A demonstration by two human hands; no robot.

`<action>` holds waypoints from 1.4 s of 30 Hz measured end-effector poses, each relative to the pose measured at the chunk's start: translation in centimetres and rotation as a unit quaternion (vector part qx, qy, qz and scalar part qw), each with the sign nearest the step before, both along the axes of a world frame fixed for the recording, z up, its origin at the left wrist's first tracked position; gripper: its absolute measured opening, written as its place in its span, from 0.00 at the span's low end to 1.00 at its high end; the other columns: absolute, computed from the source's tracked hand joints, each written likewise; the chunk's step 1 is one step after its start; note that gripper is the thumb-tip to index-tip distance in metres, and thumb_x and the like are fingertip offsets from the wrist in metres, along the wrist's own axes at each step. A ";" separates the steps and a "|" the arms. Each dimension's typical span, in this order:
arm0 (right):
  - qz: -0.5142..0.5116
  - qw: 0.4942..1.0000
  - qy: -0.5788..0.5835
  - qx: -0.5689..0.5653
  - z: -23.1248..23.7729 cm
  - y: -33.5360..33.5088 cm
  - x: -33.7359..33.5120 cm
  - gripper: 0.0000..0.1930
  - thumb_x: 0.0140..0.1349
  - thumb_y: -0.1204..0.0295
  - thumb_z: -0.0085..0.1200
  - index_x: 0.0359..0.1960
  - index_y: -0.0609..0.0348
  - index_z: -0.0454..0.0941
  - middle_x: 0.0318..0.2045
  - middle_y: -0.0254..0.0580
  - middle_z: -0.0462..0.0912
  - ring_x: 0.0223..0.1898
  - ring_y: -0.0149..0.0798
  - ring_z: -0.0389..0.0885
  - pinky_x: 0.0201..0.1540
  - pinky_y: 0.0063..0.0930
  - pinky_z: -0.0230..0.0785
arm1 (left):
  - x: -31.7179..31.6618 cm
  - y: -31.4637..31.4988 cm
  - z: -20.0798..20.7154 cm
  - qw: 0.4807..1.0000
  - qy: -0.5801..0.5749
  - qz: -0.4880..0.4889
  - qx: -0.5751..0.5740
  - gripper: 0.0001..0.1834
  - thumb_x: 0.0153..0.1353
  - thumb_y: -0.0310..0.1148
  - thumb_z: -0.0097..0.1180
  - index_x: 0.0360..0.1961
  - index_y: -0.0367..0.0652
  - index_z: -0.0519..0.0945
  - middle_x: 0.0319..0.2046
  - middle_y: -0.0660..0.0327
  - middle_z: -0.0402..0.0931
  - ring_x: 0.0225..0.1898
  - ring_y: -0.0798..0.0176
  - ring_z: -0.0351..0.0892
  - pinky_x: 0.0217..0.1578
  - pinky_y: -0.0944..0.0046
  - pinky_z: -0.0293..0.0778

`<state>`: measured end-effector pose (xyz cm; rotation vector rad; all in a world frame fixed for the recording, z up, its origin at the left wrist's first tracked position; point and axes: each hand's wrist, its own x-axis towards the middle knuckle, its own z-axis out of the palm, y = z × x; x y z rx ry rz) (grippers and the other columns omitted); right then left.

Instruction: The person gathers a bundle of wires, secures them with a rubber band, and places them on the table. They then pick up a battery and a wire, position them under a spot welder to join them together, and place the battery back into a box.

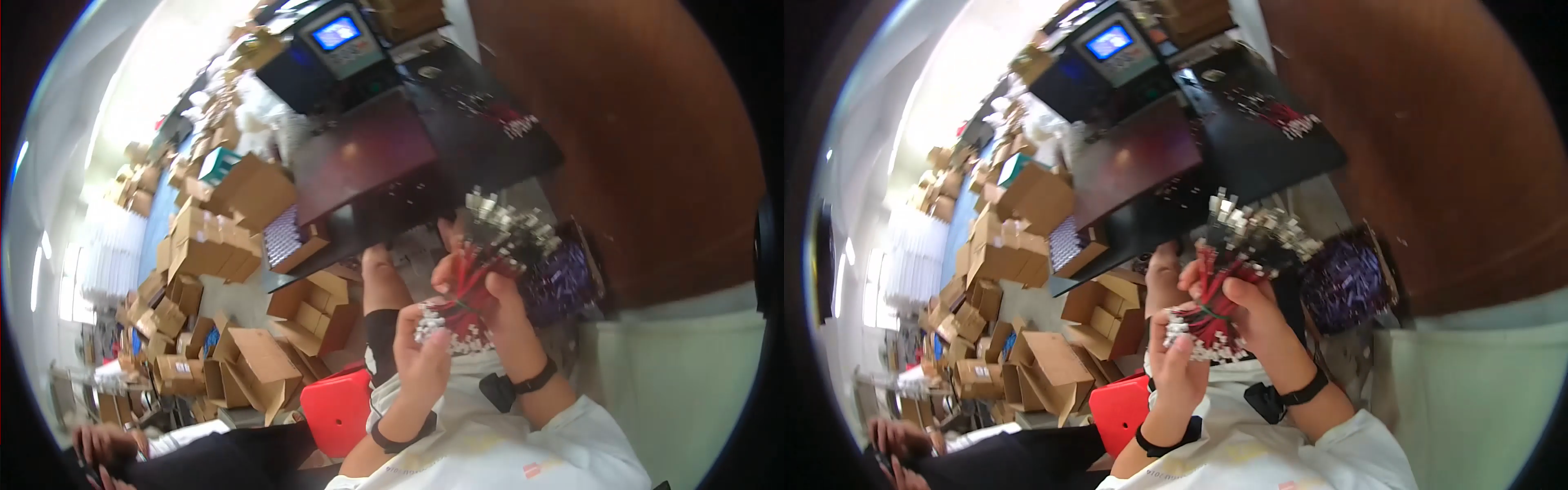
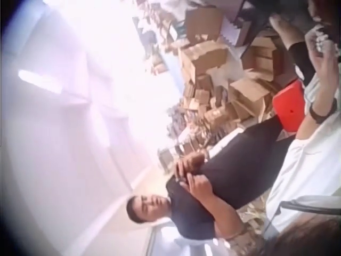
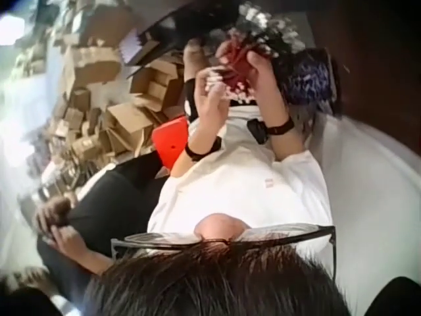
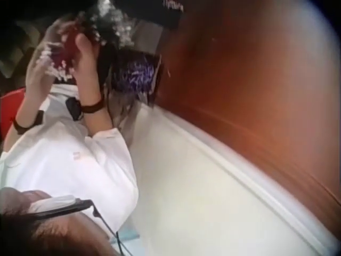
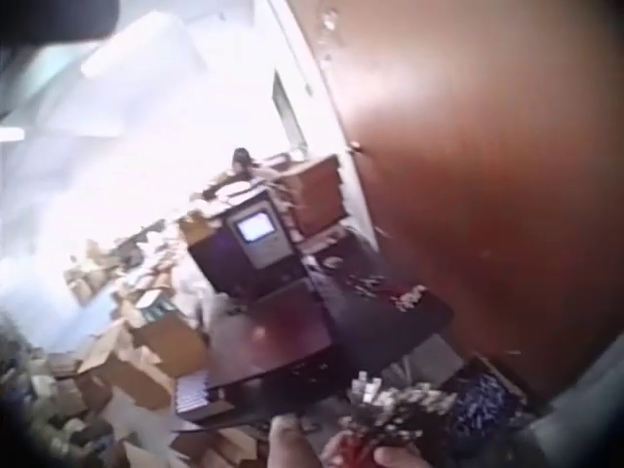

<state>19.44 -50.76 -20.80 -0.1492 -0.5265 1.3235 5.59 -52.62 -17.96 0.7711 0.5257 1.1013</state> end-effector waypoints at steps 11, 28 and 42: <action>-0.017 0.994 0.018 -0.108 -0.6 -1.7 1.0 0.22 0.64 0.60 0.58 0.53 0.64 0.74 0.31 0.42 0.80 0.36 0.36 0.79 0.44 0.30 0.71 | -2.5 2.0 -1.1 0.978 0.175 -0.071 0.086 0.22 0.67 0.40 0.53 0.53 0.33 0.71 0.50 0.55 0.77 0.52 0.62 0.76 0.55 0.62 0.70; 0.004 0.970 -0.069 -0.234 -0.3 0.6 -0.1 0.11 0.68 0.66 0.56 0.29 0.54 0.69 0.26 0.32 0.74 0.31 0.26 0.72 0.37 0.22 0.65 | -1.0 10.0 4.0 0.706 0.432 -0.188 0.528 0.12 0.51 0.19 0.69 0.37 0.38 0.84 0.35 0.57 0.81 0.32 0.56 0.80 0.32 0.61 0.76; -0.006 0.962 -0.093 -0.258 0.8 2.5 -0.2 0.10 0.69 0.66 0.58 0.33 0.57 0.76 0.27 0.29 0.76 0.30 0.23 0.73 0.34 0.20 0.65 | -1.3 13.6 1.7 0.662 0.397 -0.214 0.598 0.10 0.49 0.21 0.68 0.33 0.40 0.82 0.31 0.58 0.78 0.31 0.52 0.77 0.30 0.58 0.74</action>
